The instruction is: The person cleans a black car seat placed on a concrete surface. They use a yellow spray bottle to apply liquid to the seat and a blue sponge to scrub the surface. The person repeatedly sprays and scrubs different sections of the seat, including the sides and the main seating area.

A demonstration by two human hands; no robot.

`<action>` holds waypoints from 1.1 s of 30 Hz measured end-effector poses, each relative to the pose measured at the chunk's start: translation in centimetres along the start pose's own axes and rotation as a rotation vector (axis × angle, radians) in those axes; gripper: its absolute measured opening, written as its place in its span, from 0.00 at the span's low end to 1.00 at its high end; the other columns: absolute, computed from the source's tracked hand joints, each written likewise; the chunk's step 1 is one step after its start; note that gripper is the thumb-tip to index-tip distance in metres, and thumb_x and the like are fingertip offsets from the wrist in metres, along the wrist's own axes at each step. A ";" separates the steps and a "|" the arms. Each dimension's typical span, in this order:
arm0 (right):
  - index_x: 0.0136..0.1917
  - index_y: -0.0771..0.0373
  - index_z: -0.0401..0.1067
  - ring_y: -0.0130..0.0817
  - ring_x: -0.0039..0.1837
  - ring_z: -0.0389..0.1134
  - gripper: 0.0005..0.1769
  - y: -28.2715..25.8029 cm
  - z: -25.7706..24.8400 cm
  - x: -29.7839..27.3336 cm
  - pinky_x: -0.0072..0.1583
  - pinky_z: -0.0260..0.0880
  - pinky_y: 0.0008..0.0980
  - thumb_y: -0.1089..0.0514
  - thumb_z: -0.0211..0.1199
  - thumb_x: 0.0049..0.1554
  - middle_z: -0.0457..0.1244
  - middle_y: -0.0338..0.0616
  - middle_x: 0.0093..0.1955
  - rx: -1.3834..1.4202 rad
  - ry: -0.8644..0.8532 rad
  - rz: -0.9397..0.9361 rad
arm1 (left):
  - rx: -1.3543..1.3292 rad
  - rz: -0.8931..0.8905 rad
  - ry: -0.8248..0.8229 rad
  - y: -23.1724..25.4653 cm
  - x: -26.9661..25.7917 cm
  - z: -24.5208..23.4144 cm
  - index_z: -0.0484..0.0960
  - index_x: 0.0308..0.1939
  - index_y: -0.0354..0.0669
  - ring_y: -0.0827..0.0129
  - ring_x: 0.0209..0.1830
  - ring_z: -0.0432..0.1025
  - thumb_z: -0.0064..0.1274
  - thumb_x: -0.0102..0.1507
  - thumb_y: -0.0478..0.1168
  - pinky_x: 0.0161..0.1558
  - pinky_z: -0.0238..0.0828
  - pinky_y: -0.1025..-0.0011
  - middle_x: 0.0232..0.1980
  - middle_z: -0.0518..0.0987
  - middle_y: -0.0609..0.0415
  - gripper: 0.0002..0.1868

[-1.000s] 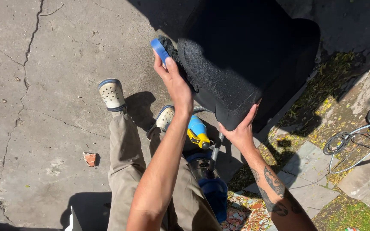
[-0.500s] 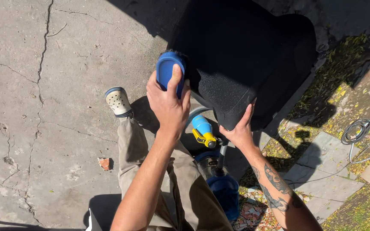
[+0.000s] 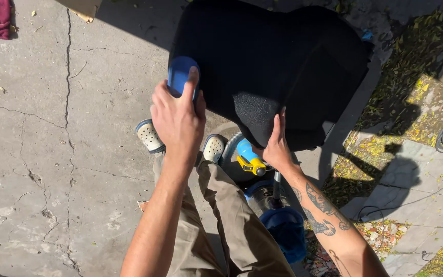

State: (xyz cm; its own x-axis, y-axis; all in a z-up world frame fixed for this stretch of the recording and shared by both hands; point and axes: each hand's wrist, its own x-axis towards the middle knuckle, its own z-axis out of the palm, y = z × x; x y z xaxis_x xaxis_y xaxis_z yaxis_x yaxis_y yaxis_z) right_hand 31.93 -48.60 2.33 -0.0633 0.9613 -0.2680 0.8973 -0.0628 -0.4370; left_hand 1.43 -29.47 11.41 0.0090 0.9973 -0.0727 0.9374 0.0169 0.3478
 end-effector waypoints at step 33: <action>0.81 0.50 0.62 0.49 0.78 0.63 0.58 -11.7 4.6 4.1 0.80 0.58 0.52 0.14 0.66 0.52 0.60 0.48 0.80 1.772 1.127 1.763 | -0.066 0.819 -0.386 13.0 0.0 6.2 0.70 0.71 0.81 0.55 0.39 0.74 0.54 0.66 0.49 0.37 0.71 0.56 0.45 0.75 0.49 0.28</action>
State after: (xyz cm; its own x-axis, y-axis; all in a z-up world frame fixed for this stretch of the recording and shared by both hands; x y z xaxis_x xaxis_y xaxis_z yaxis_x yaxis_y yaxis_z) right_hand 19.16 -45.16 2.40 0.4107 -0.3332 -0.8487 -0.8836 0.0843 -0.4606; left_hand 15.81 -29.67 10.11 0.7909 0.6062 -0.0836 0.5650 -0.6709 0.4803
